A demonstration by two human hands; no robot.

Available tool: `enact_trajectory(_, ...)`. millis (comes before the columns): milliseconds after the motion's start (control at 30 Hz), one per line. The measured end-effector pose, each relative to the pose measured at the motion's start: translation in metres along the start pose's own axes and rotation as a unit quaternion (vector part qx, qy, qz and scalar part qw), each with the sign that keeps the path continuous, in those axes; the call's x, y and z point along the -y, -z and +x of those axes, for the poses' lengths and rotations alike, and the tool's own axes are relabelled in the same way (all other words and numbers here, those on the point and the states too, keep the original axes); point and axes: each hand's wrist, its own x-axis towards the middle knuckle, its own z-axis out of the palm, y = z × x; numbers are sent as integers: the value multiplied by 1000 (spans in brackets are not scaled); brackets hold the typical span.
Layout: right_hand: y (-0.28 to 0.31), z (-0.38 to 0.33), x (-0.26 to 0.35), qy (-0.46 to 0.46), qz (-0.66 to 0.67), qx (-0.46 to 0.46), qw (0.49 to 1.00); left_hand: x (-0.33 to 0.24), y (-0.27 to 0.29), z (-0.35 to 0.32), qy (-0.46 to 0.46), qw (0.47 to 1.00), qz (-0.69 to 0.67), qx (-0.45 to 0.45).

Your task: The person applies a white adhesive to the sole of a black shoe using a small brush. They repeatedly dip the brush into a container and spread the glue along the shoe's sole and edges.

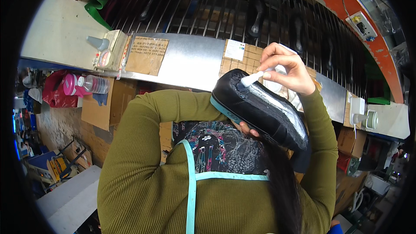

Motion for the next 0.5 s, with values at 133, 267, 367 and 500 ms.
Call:
enact_trajectory(133,3,-6,8,-14,-28,24,999,2,-2,-1,2,1000,3,-1)
enact_trajectory(267,9,-20,7,-48,-7,28,998,5,-4,-2,4,1000,2,-2)
enact_trajectory(367,9,-22,6,-43,-4,13,999,5,-3,-2,5,1000,0,-9)
enact_trajectory(500,3,-20,9,-45,-9,-5,999,4,-4,0,6,1000,6,-27)
